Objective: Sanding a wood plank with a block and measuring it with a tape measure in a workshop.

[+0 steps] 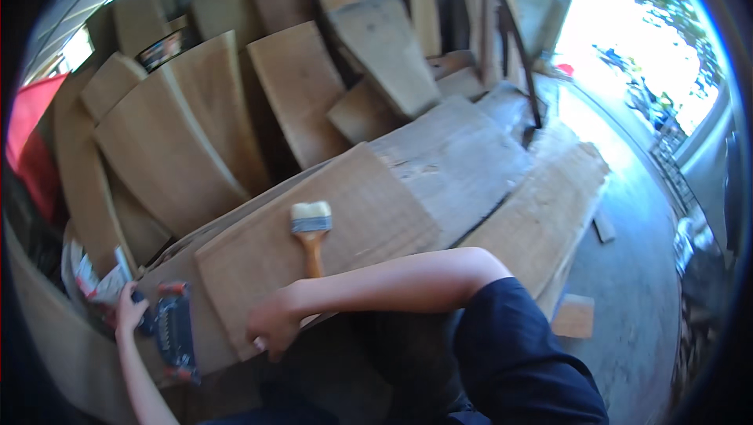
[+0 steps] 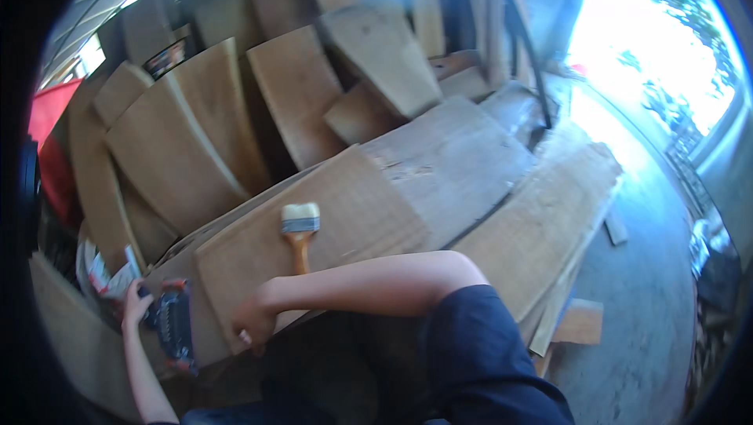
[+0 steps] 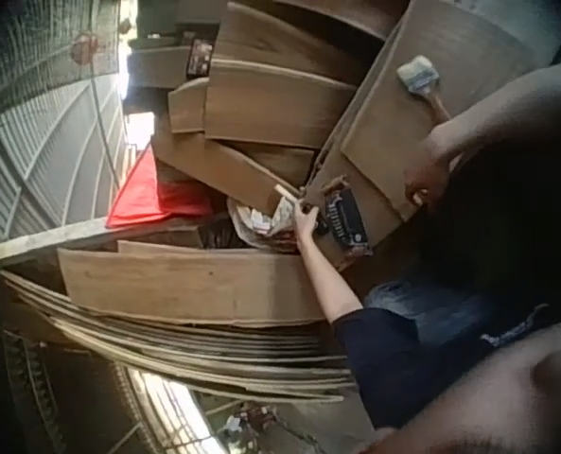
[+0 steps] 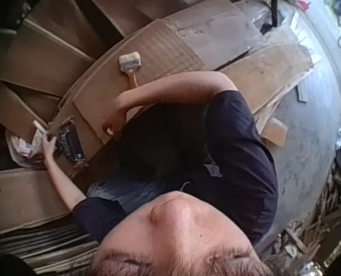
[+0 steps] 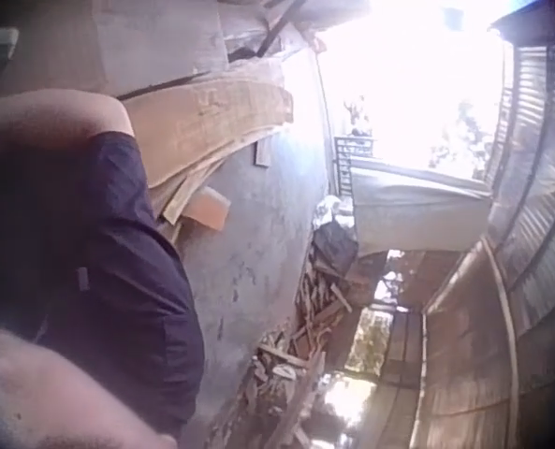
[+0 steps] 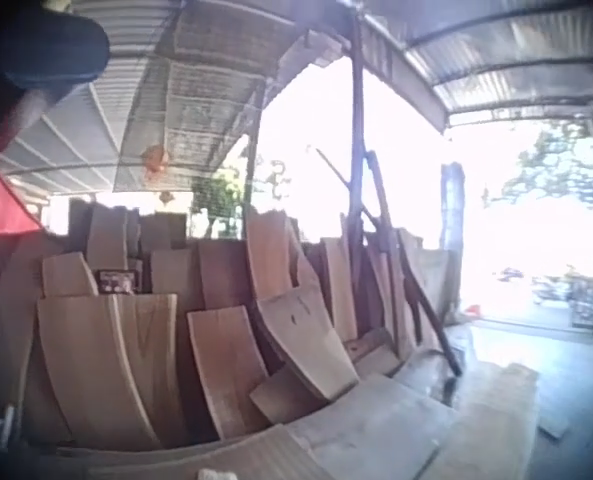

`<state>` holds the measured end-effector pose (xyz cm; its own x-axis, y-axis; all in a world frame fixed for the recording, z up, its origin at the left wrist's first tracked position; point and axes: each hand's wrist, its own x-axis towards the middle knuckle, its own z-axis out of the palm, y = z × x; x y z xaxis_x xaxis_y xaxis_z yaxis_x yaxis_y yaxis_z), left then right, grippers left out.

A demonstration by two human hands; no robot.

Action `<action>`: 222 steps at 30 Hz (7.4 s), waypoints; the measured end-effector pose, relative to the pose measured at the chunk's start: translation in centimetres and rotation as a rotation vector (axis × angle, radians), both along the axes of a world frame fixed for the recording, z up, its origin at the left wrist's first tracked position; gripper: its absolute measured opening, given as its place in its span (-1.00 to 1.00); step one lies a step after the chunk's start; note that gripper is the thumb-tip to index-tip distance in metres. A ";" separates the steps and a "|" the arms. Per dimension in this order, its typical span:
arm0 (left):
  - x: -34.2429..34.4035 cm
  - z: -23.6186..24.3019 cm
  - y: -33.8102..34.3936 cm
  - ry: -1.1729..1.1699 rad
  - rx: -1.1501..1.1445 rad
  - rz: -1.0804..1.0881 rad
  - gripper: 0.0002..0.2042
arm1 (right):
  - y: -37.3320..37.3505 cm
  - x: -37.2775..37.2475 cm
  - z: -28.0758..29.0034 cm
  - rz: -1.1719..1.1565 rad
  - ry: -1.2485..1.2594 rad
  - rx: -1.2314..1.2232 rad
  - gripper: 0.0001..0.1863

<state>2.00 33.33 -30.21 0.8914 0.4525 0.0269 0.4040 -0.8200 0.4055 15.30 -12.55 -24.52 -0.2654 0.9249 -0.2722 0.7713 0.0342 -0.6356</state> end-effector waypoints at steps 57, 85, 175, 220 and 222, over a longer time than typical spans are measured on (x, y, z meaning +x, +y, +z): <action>43.8 4.3 -32.8 -0.241 -0.842 0.042 -0.25 | -10.2 27.0 -6.6 -1.584 -0.290 0.869 -0.73; 45.7 4.1 -39.6 -0.603 -0.905 -0.052 -0.69 | -9.8 26.5 -6.5 -1.606 -0.121 0.740 -0.69; -0.8 10.8 -19.2 0.806 0.439 0.080 -0.41 | -8.5 12.0 1.1 -0.898 0.113 0.029 -0.66; 8.3 8.3 -24.4 0.268 0.013 -0.392 -0.76 | -8.2 7.5 3.1 -0.313 -0.031 0.140 -0.67; 8.7 7.7 -25.4 0.153 0.053 -0.373 -0.76 | -7.9 7.4 2.8 -0.323 -0.021 0.145 -0.67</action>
<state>10.68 7.92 -22.56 0.9897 0.0990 -0.1038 0.1272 -0.9399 0.3169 22.75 -20.43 -21.73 0.0515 0.9897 -0.1339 0.7699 -0.1247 -0.6259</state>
